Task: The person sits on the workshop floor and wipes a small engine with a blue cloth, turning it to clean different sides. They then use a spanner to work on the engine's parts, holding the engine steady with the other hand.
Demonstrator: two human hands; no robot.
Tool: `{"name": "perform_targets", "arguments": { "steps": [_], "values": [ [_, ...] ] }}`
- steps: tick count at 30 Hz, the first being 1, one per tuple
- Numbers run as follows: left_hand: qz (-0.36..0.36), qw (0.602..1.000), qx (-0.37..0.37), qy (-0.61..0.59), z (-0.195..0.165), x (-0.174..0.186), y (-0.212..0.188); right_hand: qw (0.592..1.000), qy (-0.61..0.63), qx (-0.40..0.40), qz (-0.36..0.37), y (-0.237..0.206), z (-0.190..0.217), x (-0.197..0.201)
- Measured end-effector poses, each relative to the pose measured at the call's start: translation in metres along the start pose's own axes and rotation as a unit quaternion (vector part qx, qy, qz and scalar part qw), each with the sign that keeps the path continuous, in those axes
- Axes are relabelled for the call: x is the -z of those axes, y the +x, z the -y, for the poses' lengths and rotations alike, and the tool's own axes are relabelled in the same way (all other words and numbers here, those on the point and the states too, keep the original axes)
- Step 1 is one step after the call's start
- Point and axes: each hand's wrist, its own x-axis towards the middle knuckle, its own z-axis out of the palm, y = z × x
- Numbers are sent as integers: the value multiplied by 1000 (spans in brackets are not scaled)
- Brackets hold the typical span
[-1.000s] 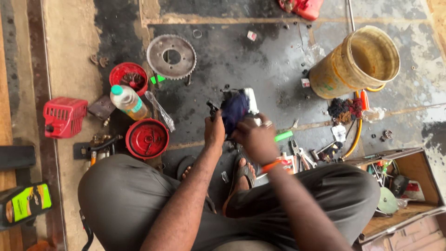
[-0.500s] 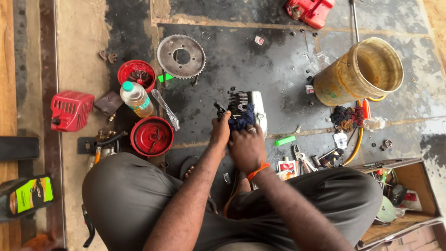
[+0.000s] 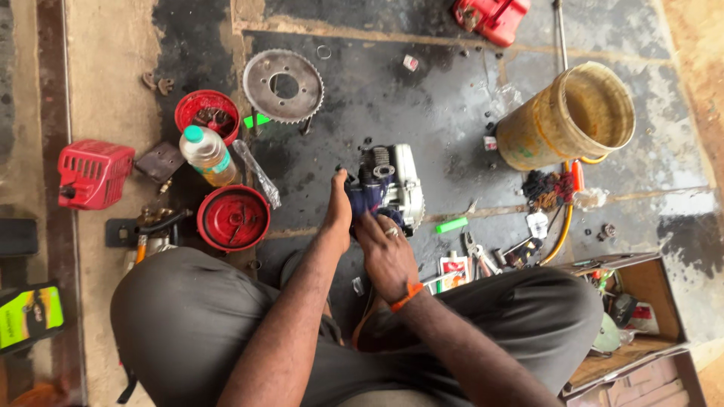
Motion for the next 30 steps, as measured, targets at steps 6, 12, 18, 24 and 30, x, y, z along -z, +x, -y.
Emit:
{"name": "perform_targets", "arguments": {
  "steps": [6,12,18,24,30],
  "values": [
    [53,995,-81,5,11,-7,6,979,139,-133,71,13,-20,13],
    [25,999,36,27,-2,-13,-1,986,122,-114,24,45,-37,13],
    [46,998,29,23,-10,-23,-8,989,-106,-77,71,5,-32,15],
    [28,999,7,18,-1,-28,-10,995,-57,-46,73,15,-38,38],
    [112,986,-71,-99,8,-31,-11,987,-49,-23,153,65,-61,38]
  ]
}}
